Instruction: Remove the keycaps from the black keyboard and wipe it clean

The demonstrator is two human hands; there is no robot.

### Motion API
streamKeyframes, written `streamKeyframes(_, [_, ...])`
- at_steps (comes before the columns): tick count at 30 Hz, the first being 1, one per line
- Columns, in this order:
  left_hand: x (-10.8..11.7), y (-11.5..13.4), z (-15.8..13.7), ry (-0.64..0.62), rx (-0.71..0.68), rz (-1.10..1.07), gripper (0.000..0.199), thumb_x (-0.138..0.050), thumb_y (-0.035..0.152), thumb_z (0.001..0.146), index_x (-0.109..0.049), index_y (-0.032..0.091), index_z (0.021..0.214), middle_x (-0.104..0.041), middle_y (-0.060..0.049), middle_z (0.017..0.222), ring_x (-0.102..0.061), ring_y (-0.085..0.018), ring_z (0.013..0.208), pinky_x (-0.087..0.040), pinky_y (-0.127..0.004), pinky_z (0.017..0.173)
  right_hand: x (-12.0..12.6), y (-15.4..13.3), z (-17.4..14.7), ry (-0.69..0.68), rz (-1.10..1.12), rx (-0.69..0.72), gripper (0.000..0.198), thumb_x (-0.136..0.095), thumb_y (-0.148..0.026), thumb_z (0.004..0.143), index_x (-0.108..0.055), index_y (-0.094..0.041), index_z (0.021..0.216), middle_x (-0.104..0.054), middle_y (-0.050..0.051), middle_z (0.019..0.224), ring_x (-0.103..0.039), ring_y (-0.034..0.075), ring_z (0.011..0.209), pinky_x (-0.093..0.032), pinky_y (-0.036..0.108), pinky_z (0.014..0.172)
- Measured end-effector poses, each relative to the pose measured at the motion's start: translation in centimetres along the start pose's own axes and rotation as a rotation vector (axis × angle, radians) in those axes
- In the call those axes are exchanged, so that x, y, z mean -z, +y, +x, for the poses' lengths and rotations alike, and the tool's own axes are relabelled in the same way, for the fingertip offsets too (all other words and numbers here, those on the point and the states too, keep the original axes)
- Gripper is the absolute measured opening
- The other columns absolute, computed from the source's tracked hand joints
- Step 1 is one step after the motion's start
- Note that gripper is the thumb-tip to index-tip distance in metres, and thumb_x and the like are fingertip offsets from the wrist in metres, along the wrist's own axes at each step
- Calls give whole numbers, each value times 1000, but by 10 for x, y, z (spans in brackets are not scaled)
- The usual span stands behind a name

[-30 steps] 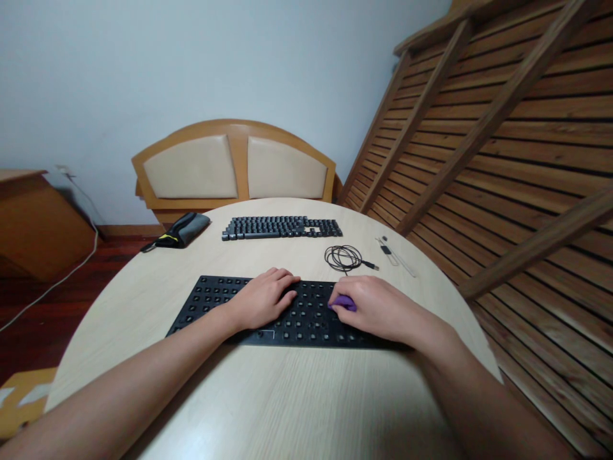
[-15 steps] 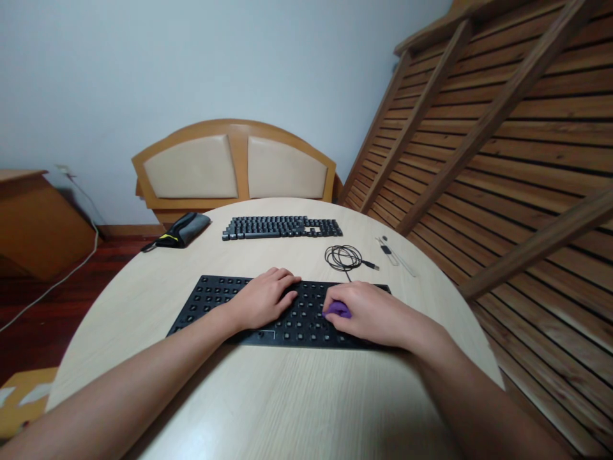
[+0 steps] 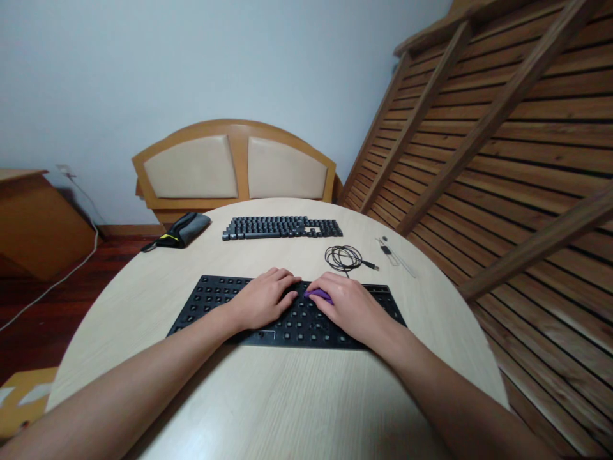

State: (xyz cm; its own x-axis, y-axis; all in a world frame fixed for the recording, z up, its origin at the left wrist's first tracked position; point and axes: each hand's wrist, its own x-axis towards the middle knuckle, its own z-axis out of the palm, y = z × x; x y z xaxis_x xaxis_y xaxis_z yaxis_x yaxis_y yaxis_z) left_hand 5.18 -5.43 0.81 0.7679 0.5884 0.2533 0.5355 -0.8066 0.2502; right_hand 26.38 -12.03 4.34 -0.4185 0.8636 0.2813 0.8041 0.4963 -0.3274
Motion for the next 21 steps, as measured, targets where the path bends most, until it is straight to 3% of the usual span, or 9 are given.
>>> streamKeyframes(9, [0,0,-1,4,5,-8,34,-44,32,102,-58,17,129,-64,-11,121,-58,-26,113,-46,-42,101,-3,-1,-3,-109,-53,47,20,-56,-10,90,-68,-17,104,-67,6,102,-65,19,90,-49,30,82])
streamKeyframes(17, [0,0,0,0,-1,-3,36,-43,33,102,-58,15,129,-64,-12,121,-58,-27,112,-46,-44,101,-10,2,0,-104,-156,203,23,-57,-2,86,-64,-17,102,-69,6,98,-60,22,93,-46,35,85])
streamKeyframes(21, [-1,-1,-1,5,-5,-4,35,-43,33,102,-57,16,130,-64,-12,121,-58,-26,112,-46,-44,101,-5,-2,1,-106,-196,205,20,-56,-4,89,-62,-17,103,-69,7,95,-60,22,90,-46,35,81])
